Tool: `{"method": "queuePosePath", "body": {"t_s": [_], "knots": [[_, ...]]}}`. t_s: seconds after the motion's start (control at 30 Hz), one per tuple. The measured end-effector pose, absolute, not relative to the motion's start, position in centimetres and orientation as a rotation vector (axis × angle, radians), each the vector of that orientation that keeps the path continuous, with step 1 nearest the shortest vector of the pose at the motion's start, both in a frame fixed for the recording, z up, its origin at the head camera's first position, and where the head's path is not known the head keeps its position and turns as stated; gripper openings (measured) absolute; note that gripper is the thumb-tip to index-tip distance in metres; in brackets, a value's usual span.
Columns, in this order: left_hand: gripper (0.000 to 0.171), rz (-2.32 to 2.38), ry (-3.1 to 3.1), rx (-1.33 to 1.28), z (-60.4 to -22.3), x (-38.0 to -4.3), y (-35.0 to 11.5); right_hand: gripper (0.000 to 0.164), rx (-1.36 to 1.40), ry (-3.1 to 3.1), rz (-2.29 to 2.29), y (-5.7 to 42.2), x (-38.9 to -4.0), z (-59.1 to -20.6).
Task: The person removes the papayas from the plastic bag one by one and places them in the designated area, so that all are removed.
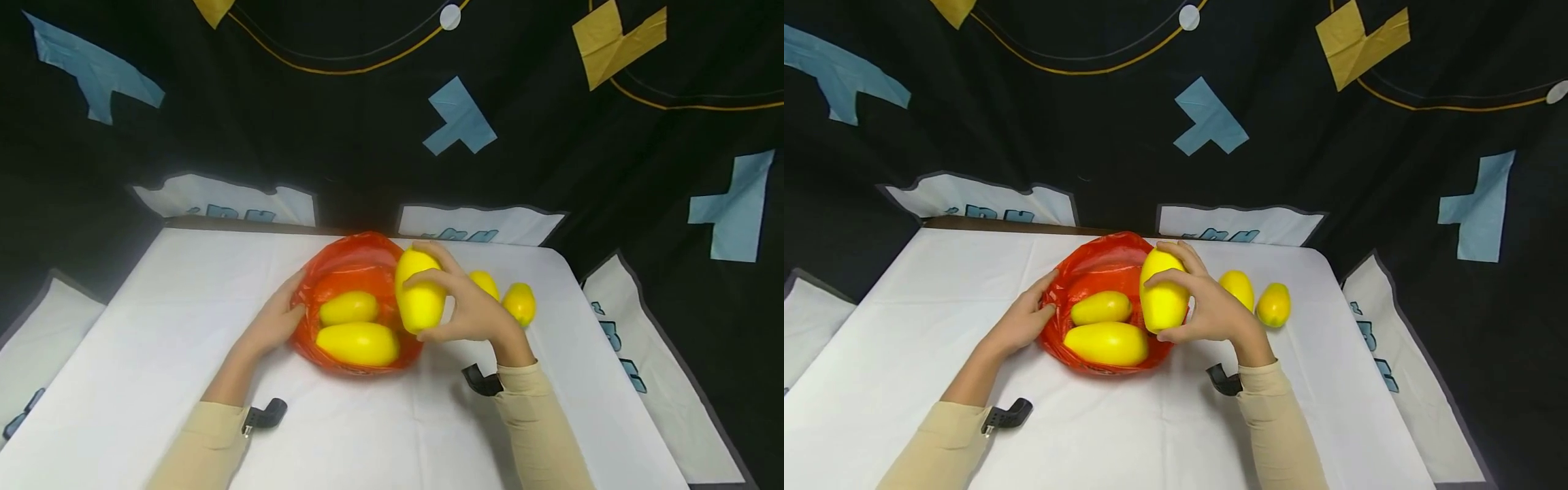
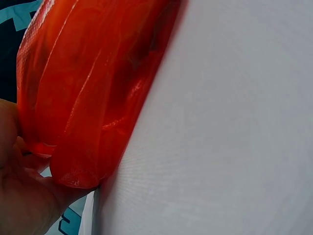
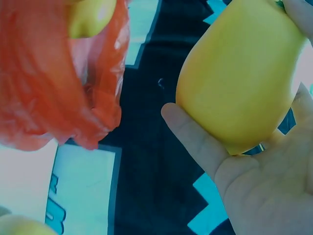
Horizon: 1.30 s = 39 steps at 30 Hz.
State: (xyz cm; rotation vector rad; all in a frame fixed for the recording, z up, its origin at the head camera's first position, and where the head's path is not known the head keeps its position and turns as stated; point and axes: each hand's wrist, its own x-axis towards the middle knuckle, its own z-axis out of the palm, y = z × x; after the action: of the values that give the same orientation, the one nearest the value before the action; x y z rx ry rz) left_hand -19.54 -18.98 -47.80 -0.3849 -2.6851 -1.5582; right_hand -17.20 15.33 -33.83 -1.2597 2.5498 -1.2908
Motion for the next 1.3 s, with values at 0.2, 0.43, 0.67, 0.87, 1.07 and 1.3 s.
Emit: {"method": "queuePosePath", "body": {"t_s": [0.2,0.43,0.67,0.87,1.07,1.3], "knots": [[0.07,-1.532,-2.715,-0.356,-47.7,-19.6,-18.9,0.061,-1.271,2.624,-1.202,17.7,-17.8,-36.4],[0.069,-1.533,-2.72,-0.37,-48.0,-19.6,-19.1,0.062,-1.194,2.697,-1.178,20.1,-17.0,-38.2],[0.069,-1.532,-2.73,-0.372,-48.0,-19.6,-19.1,0.064,-1.114,2.676,-1.203,21.8,-15.7,-39.6],[0.07,-1.532,-2.717,-0.378,-48.0,-19.8,-18.9,0.067,-1.047,2.669,-1.189,23.8,-14.9,-42.0],[0.07,-1.539,-2.708,-0.386,-47.8,-19.7,-18.9,0.069,-1.008,2.596,-1.212,24.6,-13.7,-43.9],[0.07,-1.542,-2.718,-0.381,-48.0,-19.7,-18.7,0.071,-0.978,2.625,-1.128,25.4,-12.7,-46.0]]}}
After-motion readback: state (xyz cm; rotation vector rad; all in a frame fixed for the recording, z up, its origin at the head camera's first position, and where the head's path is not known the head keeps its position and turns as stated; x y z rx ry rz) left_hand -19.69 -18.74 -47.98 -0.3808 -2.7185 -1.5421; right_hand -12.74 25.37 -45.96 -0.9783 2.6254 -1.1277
